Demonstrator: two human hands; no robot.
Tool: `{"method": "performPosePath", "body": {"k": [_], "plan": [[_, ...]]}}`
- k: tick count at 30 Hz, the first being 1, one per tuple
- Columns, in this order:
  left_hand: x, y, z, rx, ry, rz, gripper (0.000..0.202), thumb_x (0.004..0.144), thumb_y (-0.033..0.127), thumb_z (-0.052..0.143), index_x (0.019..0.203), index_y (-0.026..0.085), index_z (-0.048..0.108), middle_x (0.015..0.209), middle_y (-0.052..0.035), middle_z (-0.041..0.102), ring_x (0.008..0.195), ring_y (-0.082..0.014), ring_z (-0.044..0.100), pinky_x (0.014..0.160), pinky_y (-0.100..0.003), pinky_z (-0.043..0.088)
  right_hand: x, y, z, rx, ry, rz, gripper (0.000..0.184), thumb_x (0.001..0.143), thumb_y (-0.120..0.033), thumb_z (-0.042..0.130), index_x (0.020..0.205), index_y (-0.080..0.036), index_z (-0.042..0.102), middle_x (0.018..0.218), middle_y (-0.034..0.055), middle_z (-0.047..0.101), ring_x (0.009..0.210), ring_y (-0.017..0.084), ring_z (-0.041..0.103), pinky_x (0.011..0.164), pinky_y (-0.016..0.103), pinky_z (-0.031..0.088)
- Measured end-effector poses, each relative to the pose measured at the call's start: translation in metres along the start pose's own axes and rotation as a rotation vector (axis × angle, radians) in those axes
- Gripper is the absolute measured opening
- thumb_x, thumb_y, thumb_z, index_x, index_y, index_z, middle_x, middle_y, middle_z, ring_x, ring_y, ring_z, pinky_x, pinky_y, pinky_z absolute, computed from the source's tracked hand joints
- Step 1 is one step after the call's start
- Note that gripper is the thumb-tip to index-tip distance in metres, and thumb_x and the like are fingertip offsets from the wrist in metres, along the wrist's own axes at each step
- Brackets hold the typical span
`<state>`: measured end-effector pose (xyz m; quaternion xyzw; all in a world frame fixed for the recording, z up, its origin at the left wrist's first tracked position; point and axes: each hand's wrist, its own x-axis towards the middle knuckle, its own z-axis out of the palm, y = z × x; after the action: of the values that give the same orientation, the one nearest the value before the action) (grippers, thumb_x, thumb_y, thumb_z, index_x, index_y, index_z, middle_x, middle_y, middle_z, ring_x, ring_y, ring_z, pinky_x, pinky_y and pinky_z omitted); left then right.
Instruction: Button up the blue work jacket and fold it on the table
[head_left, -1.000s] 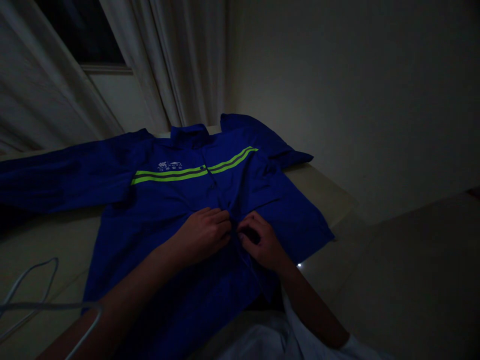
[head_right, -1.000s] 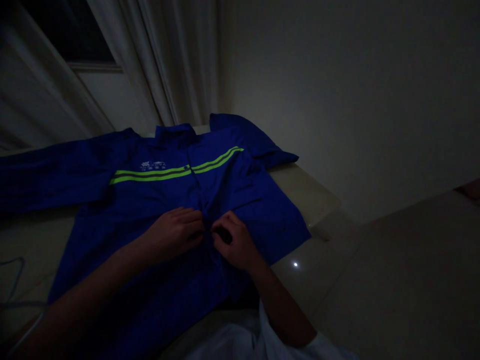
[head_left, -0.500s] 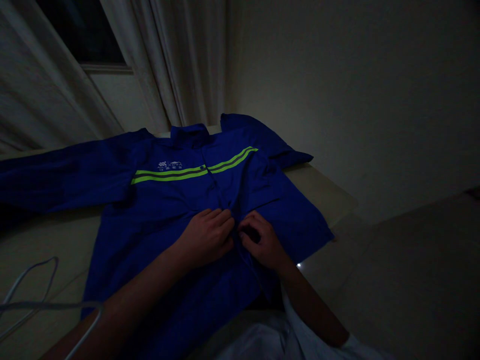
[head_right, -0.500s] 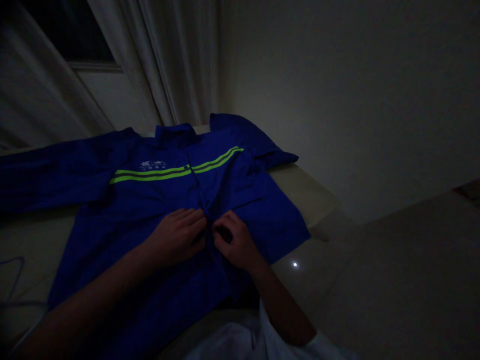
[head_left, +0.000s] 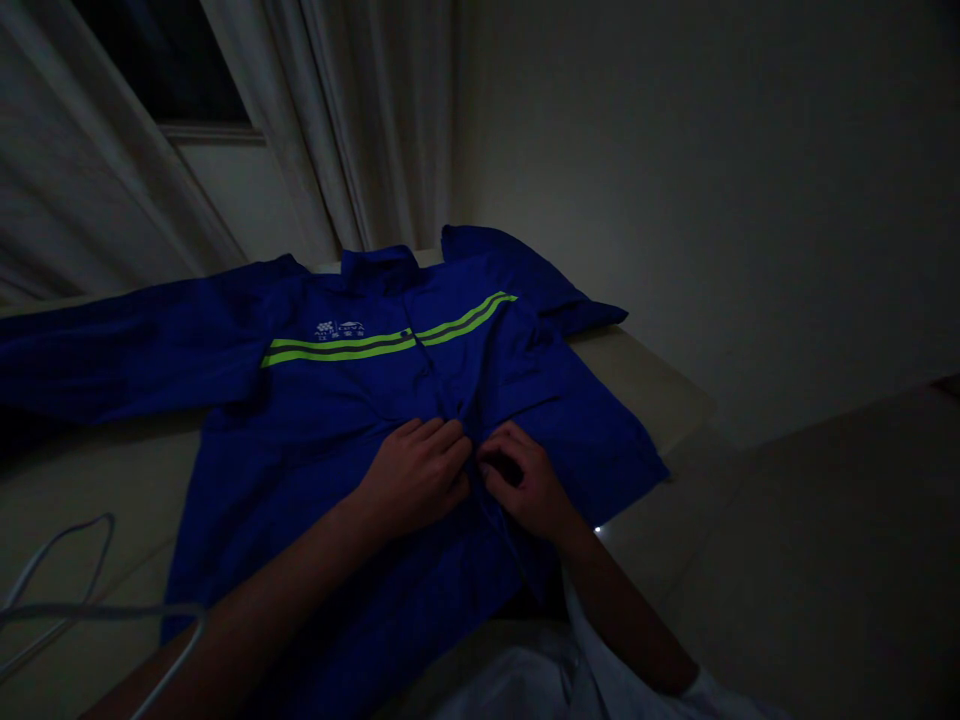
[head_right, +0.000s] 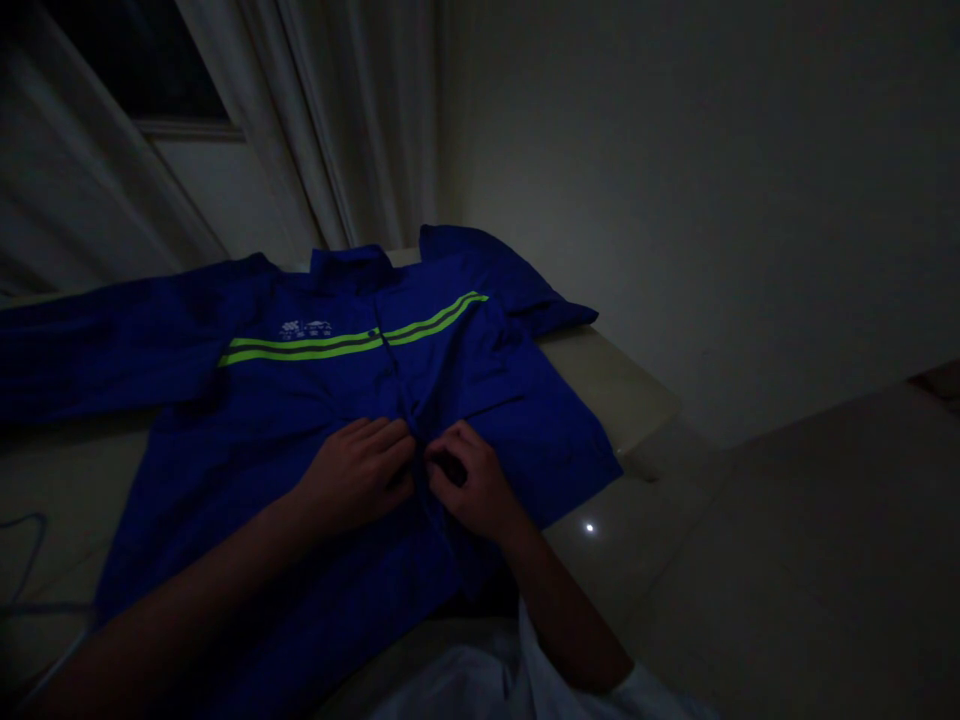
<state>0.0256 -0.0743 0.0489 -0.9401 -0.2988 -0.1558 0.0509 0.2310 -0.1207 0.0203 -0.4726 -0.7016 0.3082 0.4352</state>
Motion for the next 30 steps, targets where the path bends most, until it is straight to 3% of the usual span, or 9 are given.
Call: {"method": "performPosePath", "body": {"k": [12,18,24,30], "plan": [[-0.002,-0.003,0.003,0.052,0.082,0.04,0.009,0.088,0.022,0.065,0.08,0.022,0.06,0.079,-0.0031,0.062,0.078,-0.023,0.057,0.07,-0.041,0.039,0.0,0.0,-0.002,-0.02,-0.015,-0.016,0.013,0.092,-0.015,0.064,0.098,-0.022,0.073,0.096,0.0031,0.06,0.086,0.016,0.061,0.075,0.029,0.049],[-0.001,-0.011,-0.001,-0.018,0.02,-0.012,0.014,0.091,0.027,0.068,0.08,0.021,0.061,0.082,-0.0026,0.064,0.078,-0.0213,0.059,0.07,-0.038,0.041,0.0,-0.001,-0.001,-0.024,0.006,-0.007,0.011,0.092,-0.016,0.065,0.096,-0.022,0.074,0.093,0.0029,0.061,0.083,0.016,0.06,0.075,0.029,0.049],[0.0,-0.019,-0.005,-0.094,-0.024,0.055,0.007,0.097,0.025,0.065,0.102,0.023,0.07,0.094,-0.0024,0.068,0.083,-0.0202,0.061,0.074,-0.036,0.043,-0.001,0.001,0.0,-0.028,0.007,0.003,0.009,0.093,-0.017,0.065,0.094,-0.022,0.073,0.095,0.0032,0.062,0.084,0.016,0.061,0.074,0.029,0.048],[0.001,-0.025,-0.006,-0.158,-0.09,0.062,0.012,0.102,0.025,0.064,0.093,0.022,0.072,0.093,-0.0023,0.068,0.084,-0.0194,0.063,0.075,-0.034,0.044,0.0,-0.001,0.0,-0.029,0.023,0.019,0.009,0.092,-0.018,0.065,0.094,-0.022,0.073,0.092,0.0027,0.061,0.079,0.015,0.06,0.069,0.027,0.047]]}}
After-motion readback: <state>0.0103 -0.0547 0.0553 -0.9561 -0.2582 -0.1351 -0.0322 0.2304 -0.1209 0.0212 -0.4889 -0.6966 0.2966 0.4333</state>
